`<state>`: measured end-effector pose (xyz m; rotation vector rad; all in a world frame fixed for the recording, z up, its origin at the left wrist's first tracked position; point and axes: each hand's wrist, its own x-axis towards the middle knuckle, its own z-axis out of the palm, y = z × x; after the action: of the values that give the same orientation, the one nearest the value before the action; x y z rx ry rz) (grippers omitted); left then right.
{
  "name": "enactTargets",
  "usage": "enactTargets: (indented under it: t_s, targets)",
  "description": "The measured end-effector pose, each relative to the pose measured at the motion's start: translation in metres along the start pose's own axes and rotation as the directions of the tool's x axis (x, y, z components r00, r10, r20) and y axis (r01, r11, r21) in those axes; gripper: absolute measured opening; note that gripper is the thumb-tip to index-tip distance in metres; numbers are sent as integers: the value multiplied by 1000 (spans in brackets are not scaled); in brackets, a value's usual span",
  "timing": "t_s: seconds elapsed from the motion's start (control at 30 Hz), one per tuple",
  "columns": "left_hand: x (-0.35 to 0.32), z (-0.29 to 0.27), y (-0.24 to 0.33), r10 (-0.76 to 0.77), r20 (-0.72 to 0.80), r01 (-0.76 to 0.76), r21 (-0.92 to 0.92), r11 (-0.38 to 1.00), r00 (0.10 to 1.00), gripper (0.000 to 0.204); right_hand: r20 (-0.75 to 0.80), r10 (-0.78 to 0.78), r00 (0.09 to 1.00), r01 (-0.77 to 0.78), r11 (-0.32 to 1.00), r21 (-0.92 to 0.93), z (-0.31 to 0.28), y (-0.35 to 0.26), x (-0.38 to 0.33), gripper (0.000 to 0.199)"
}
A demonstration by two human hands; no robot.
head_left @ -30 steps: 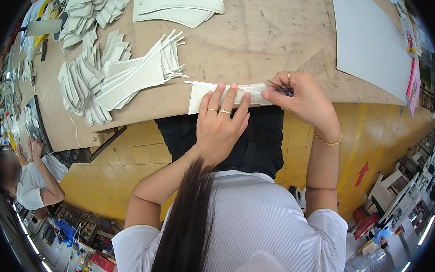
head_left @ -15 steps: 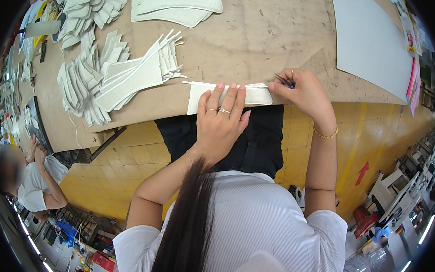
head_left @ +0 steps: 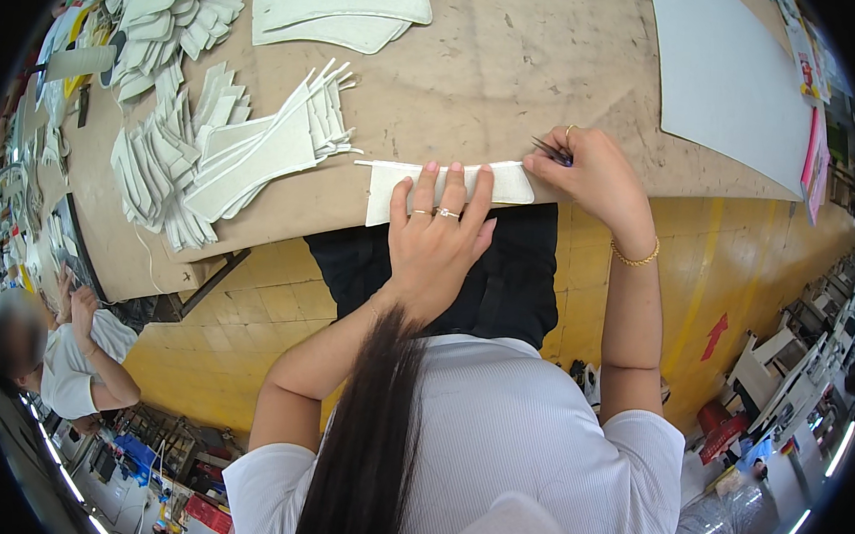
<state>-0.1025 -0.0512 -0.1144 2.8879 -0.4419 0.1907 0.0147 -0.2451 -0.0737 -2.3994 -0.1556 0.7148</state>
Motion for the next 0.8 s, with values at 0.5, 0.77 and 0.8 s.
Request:
enactTargets:
  t_s: [0.5,0.77,0.8]
  targets:
    - [20,-12,7,8,82,-11,37,999,997,66,-127,-36,991,27,997,-78,10,-6,-17,20]
    - [20,-14,5,22,72,-23,4,1000,997,65,-397,-369,840,244,912,-331,46,5,-76,25]
    - [21,-15,4,24,75,-24,8,1000,997,65,-399,-394,828,249,896,-368,50,7,-79,28]
